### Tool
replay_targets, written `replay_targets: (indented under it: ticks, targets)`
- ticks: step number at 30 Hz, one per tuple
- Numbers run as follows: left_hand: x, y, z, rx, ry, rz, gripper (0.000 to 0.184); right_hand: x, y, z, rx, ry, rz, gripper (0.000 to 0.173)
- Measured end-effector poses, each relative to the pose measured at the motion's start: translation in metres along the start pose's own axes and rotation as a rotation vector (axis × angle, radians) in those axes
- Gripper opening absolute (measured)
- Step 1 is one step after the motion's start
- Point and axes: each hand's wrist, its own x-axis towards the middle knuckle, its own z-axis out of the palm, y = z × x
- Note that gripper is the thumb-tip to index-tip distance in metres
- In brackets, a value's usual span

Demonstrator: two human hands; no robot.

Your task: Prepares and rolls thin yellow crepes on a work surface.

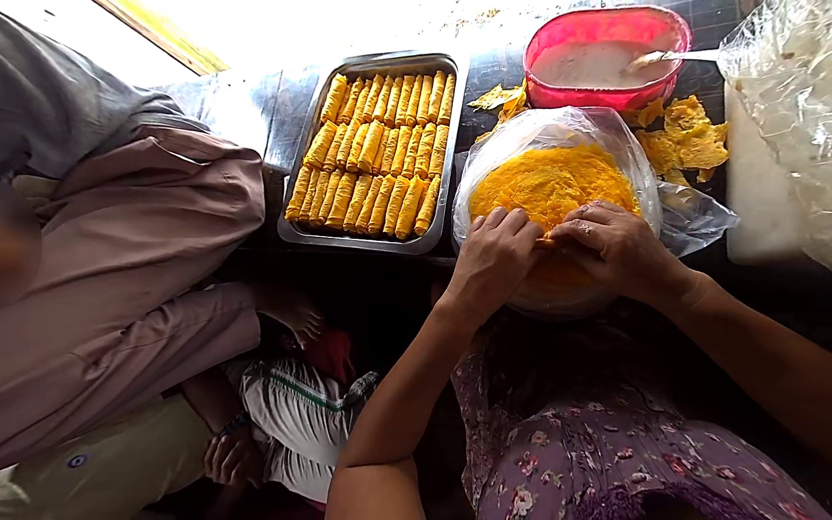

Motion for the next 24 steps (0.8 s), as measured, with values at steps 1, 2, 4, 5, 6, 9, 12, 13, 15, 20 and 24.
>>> replay_targets:
  ticks: [1, 2, 4, 5, 6, 9, 12, 13, 15, 20, 24]
  targets:
    - [-0.006, -0.004, -0.001, 0.007, 0.031, 0.005, 0.018, -0.001, 0.001, -0.002, -0.004, -0.031, -0.013, 0.025]
    - [-0.013, -0.007, -0.003, 0.017, 0.057, 0.006, 0.023, -0.002, 0.001, -0.005, -0.008, -0.066, -0.021, 0.031]
    - [-0.027, -0.013, -0.004, 0.053, 0.112, -0.003, 0.025, -0.003, -0.001, -0.007, -0.026, -0.126, -0.039, 0.038]
    - [-0.033, -0.016, -0.003, 0.07, 0.141, -0.008, 0.023, -0.003, -0.003, -0.008, -0.054, -0.15, -0.053, 0.04]
    - [-0.036, -0.017, -0.001, 0.085, 0.167, -0.012, 0.02, -0.003, -0.004, -0.008, -0.093, -0.175, -0.067, 0.042]
    - [-0.041, -0.014, 0.003, 0.119, 0.227, -0.027, 0.015, 0.0, -0.009, -0.006, -0.167, -0.218, -0.088, 0.043]
    - [-0.039, -0.01, 0.006, 0.092, 0.285, -0.025, 0.013, 0.004, -0.013, -0.005, -0.21, -0.229, -0.092, 0.042]
    - [-0.038, -0.007, 0.007, 0.078, 0.295, -0.024, 0.013, 0.003, -0.014, -0.004, -0.22, -0.228, -0.089, 0.042]
    - [-0.034, 0.0, 0.006, 0.056, 0.299, -0.017, 0.014, 0.002, -0.015, -0.001, -0.231, -0.203, -0.071, 0.044]
    - [-0.023, 0.014, 0.013, -0.024, 0.238, 0.071, 0.015, -0.006, -0.017, -0.001, -0.176, -0.058, -0.006, 0.044]
    - [-0.02, 0.014, 0.017, -0.033, 0.175, 0.115, 0.016, -0.015, -0.014, -0.005, -0.124, 0.003, -0.018, 0.027]
